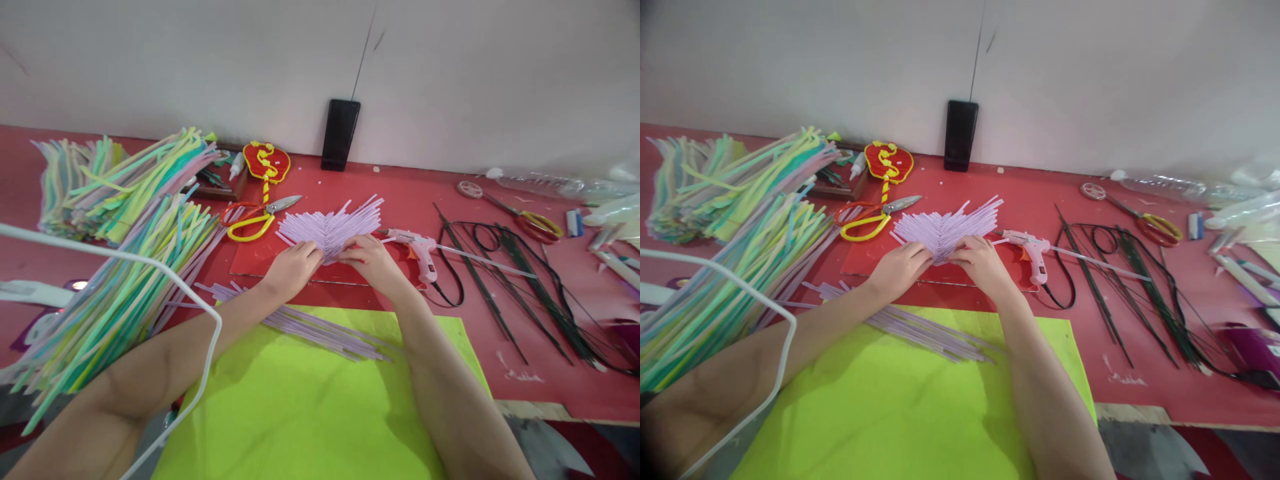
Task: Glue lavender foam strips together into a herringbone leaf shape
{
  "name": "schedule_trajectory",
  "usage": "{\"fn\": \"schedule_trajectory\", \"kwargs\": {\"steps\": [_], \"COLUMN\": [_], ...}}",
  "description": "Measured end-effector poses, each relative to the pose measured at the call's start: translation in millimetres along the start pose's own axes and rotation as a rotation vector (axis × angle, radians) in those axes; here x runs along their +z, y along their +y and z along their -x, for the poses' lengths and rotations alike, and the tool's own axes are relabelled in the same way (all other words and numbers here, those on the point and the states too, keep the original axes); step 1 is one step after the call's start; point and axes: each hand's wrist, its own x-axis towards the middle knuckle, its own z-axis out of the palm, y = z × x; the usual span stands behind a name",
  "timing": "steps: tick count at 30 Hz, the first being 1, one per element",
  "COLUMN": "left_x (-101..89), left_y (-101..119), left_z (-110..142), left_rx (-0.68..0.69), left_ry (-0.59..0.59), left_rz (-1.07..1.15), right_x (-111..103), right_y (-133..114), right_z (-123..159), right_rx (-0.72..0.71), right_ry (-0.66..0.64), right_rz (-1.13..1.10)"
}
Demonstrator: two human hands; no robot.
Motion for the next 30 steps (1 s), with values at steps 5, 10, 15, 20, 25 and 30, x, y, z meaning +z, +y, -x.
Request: {"fn": "schedule_trajectory", "kwargs": {"steps": [5,10,15,20,25,30], "left_x": [3.9,5.1,4.7,5.0,4.3,1.3], "left_y": [-5,-7,-6,-7,-7,-10], "left_z": [-1,-1,-2,-3,-2,-3], "left_rx": [-0.052,-0.051,-0.051,-0.035,-0.056,-0.147], "left_ry": [-0.004,0.01,-0.008,0.004,0.01,0.016], "left_rz": [0.074,0.079,0.077,0.078,0.062,-0.022], "right_x": [1,0,2,5,7,8], "right_y": [0,0,-5,-6,-7,-10], "right_z": [0,-1,-1,0,-2,-4], "right_rx": [0.009,0.044,0.045,0.064,0.12,0.123], "right_ry": [0.004,0.026,0.03,0.018,0.033,0.051], "right_rz": [-0.005,0.016,-0.066,-0.136,-0.159,-0.166]}}
